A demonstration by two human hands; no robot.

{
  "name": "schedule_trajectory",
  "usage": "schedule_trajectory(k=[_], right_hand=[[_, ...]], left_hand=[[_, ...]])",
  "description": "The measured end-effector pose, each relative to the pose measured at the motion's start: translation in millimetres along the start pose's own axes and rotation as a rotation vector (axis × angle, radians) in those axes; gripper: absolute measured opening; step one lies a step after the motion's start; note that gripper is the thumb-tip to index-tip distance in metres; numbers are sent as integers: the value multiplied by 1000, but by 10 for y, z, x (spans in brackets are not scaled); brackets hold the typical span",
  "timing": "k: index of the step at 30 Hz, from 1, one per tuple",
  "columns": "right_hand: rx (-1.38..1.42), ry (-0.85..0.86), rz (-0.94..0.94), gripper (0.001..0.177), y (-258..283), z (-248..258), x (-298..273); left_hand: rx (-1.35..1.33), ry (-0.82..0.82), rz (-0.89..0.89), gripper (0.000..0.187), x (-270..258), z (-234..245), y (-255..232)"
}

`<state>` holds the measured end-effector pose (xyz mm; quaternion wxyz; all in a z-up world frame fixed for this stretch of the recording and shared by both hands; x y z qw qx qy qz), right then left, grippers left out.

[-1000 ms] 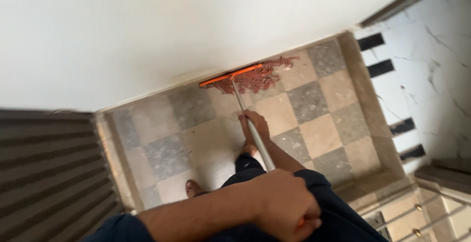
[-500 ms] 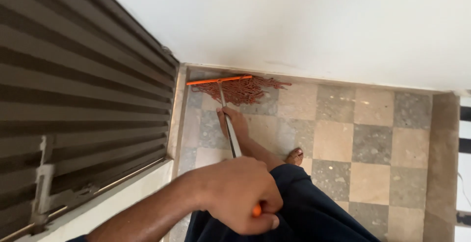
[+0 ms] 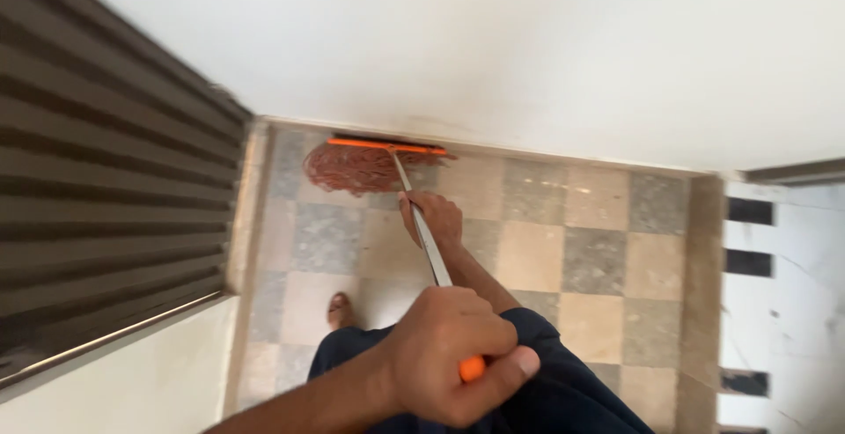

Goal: Mopping the tiled floor and stairs in a hallway and wiping the stair railing with a cloth.

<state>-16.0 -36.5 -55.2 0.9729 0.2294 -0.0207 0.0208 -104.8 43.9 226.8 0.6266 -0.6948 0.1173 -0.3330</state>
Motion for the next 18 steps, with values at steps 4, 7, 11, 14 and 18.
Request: schedule_trajectory(k=[4,7,11,14,18], right_hand=[[-143,26,-75,25,-1115,494,-140],[-269,77,-173,26,-2015,816,-390],[-337,115,-372,30,-2998,1232,-754],[-355,152,-443,32,-3415,1460,-880],[-386,117,-389,32,-3586,1304,-934]], left_hand=[[-124,114,-52,43,518,-588,169],[-202,190,-86,41,801,-1076,356],[-308,305,-97,37,1047,-1583,748],[-334,309,-12,35,1095,-1785,1067],[-340,263,-36,37,1121,-1719,1143]])
Point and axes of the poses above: each hand's wrist, its own x-axis towards the middle knuckle, its own z-axis out of the back of the hand, y = z × x, the point moved 4 cm from there along x, towards the middle knuckle, and after that the axes turned 14 degrees about -x, right-handed, at the moved point
